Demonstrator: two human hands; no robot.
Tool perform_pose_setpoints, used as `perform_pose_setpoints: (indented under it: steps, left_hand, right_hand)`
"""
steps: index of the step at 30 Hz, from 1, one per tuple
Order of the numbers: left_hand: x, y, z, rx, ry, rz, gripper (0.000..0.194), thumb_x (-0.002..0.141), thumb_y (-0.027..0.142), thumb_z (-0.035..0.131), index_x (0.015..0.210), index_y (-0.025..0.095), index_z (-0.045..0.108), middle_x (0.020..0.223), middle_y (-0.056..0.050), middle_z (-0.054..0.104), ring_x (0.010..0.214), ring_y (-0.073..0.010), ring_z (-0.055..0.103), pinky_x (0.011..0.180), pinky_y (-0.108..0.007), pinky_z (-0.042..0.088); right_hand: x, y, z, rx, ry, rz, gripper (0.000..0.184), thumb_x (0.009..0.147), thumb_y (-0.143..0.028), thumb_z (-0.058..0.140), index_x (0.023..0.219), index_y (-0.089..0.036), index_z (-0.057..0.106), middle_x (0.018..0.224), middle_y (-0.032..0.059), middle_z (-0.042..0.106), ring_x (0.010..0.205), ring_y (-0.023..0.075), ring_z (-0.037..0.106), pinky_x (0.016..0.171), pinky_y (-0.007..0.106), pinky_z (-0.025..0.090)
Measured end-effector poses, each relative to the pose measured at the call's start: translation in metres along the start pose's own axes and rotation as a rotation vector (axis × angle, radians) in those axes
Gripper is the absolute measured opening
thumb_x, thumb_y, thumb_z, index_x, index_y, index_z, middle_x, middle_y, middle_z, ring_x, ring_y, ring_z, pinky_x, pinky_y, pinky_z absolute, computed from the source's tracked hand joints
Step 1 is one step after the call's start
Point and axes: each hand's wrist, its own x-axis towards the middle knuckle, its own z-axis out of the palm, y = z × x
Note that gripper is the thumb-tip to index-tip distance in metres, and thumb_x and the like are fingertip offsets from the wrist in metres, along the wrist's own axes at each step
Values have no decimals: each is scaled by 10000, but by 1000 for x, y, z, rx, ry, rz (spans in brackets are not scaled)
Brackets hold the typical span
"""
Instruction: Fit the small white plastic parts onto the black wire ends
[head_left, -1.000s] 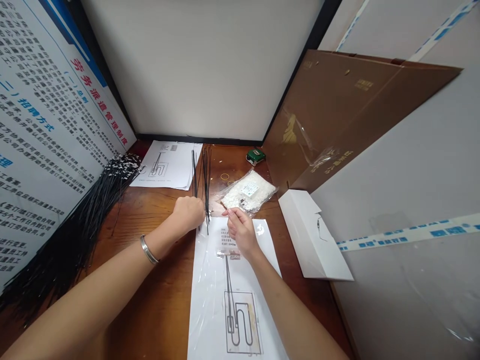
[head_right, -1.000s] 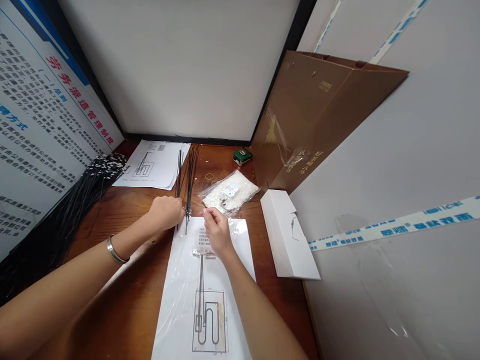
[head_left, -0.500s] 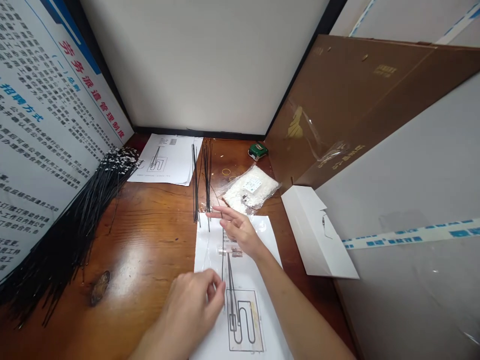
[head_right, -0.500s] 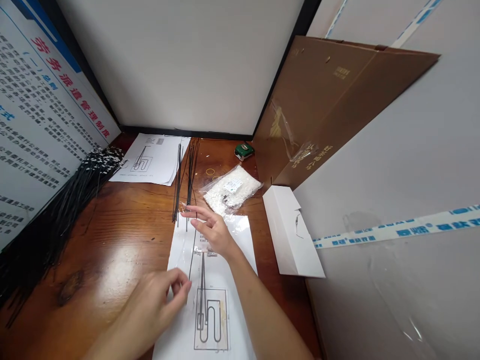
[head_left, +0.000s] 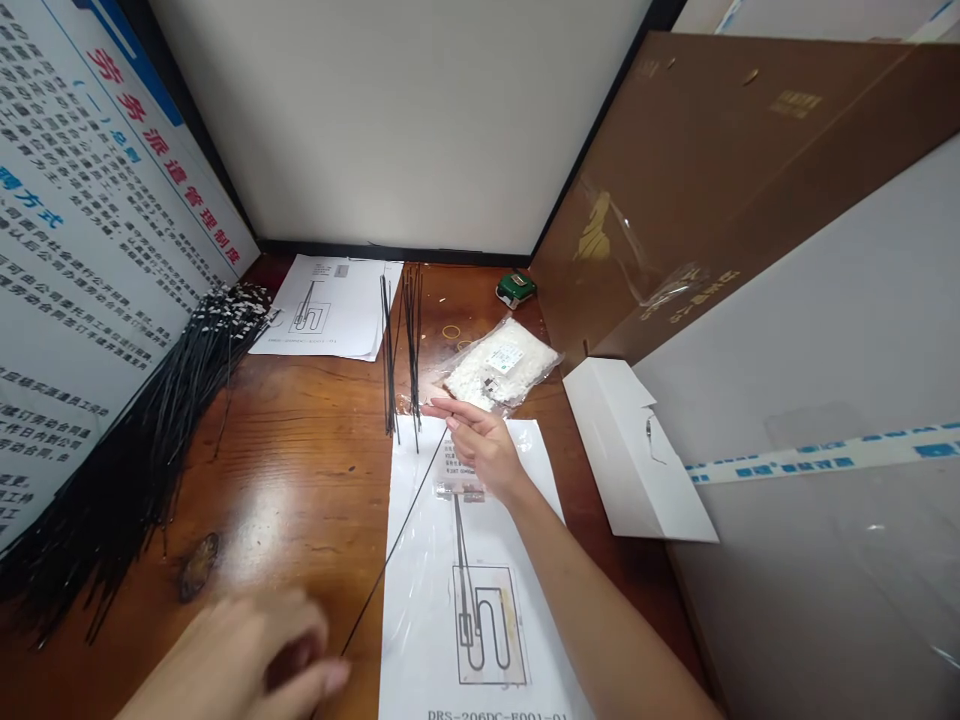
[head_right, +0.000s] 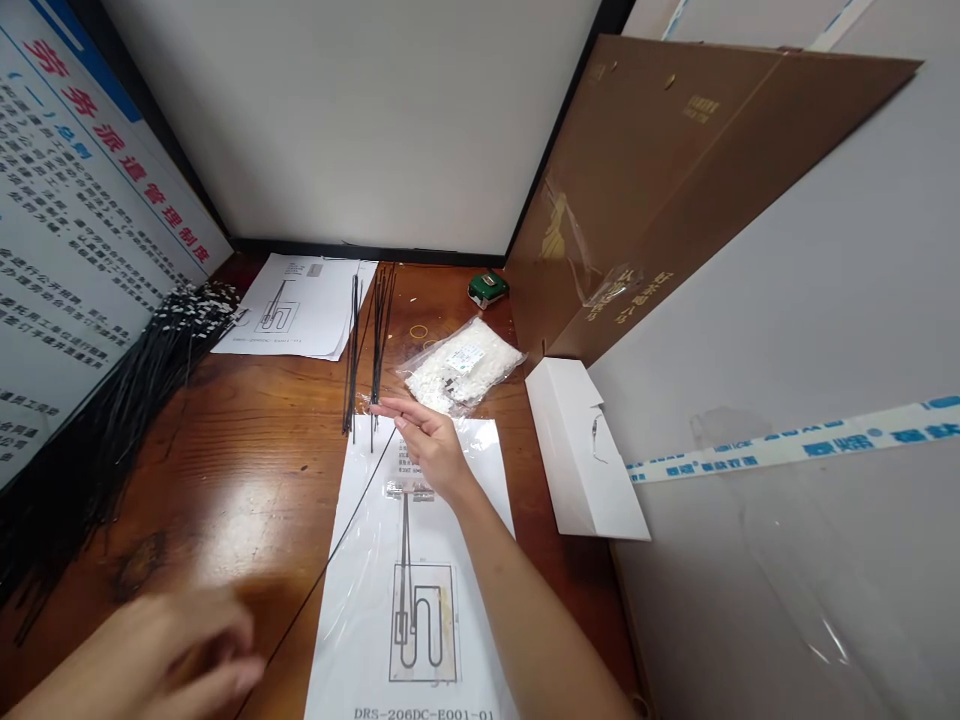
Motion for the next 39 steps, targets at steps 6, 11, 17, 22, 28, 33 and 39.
perform_pose_setpoints:
  steps: [6,11,17,22,28,33,39]
  left_hand:
    - [102,64,-2,35,314,124,315,880,439,476,991,216,669,805,-47,715,739,-233,639,673,-314,419]
    - [148,72,20,-127,344,208,225,860,302,504,901,198,699,868,-56,739,722,-220,646,699,-320,419]
    - [166,54,42,-682,286,299,243,830,334,544,922,142,662,657,-30,674,643,-169,601,639,-268,431]
    - [164,53,42,-831,325,297,229,809,350,578,881,144,650,578,5,616,611,-146,562,658,-260,432]
    - [161,56,38,-855,405,350,228,796,360,597,691,159,623,678,-27,647,685,-155,584,695,-264,447]
    - [162,52,39,-845,348,338,212,799,339,592,685,162,614,627,-8,617,653,-147,567,687,-258,439]
    - [164,50,41,-841,300,327,217,814,341,572,692,165,606,631,-5,610,667,-150,557,682,-258,423]
  right_hand:
    - [-3,0,0,-11,-23,-6,600,788,-342,640,1359,-306,459,1065,94,714,380,25,162,357,215,125]
    - [-2,1,2,-8,-43,37,744,779,-360,660,1437,-321,314,1124,104,690,370,26,249,343,200,204]
    - [-2,-16,-12,-320,408,-225,461,785,-356,630,1228,-247,563,974,39,658,456,60,363,415,216,292]
    - [2,-30,-45,-1006,526,-151,213,810,-288,555,871,-183,730,518,-25,487,513,135,455,540,262,352]
    - [18,-38,-43,-1515,450,50,336,843,-220,481,1079,-245,719,910,90,730,856,249,640,697,316,416]
    - [29,-47,-35,-1657,394,132,310,823,-249,516,1049,-266,727,956,89,735,919,263,649,717,315,430]
    - [35,-51,-33,-1690,370,167,266,813,-242,515,976,-263,725,937,82,726,886,249,652,687,300,427]
